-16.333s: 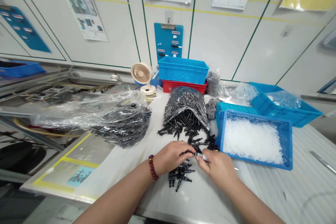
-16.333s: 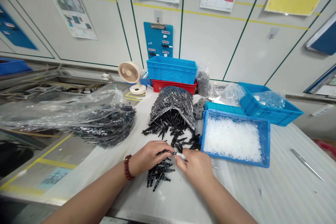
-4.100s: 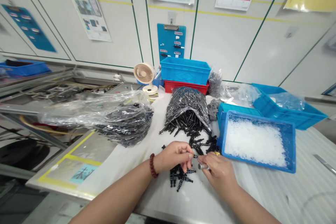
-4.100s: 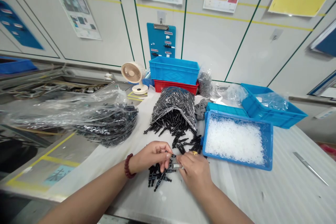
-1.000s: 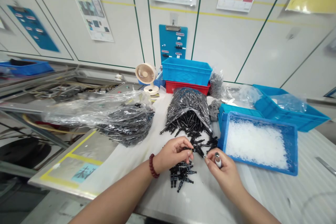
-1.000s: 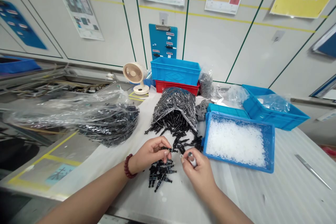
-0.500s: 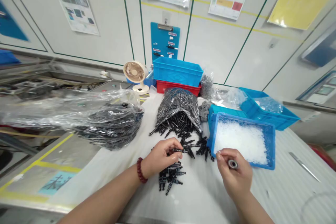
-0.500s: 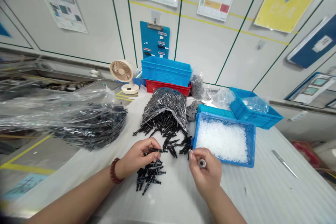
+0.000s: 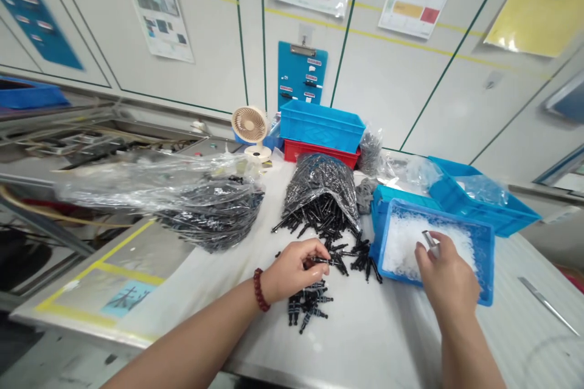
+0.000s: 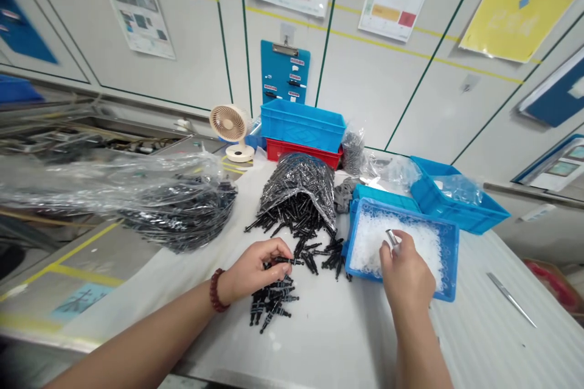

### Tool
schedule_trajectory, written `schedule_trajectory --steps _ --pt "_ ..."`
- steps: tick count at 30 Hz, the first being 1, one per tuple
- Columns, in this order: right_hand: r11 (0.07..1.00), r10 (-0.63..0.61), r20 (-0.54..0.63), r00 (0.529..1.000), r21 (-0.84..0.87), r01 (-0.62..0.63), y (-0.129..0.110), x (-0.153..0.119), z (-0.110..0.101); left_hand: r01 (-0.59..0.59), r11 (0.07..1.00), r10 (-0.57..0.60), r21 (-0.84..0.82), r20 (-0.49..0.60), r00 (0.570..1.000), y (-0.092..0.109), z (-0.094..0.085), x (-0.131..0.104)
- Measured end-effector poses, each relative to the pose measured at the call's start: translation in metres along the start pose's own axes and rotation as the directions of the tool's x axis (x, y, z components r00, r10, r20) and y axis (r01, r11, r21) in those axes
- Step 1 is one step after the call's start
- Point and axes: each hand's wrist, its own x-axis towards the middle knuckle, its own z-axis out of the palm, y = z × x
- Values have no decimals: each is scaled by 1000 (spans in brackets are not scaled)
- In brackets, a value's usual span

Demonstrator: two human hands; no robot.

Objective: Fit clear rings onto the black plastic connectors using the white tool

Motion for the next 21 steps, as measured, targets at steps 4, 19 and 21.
schedule_trajectory --steps 4,19,21 --pt "978 -120 -9 993 172 120 -14 -18 -1 32 997 -31 -65 9 999 -3 1 0" --pt "685 -642 394 658 680 261 -47 -58 11 -1 998 4 -67 53 999 -4 -1 0" --pt "690 -649 416 637 674 263 -48 -57 8 -4 997 9 -72 61 998 -6 -1 -1"
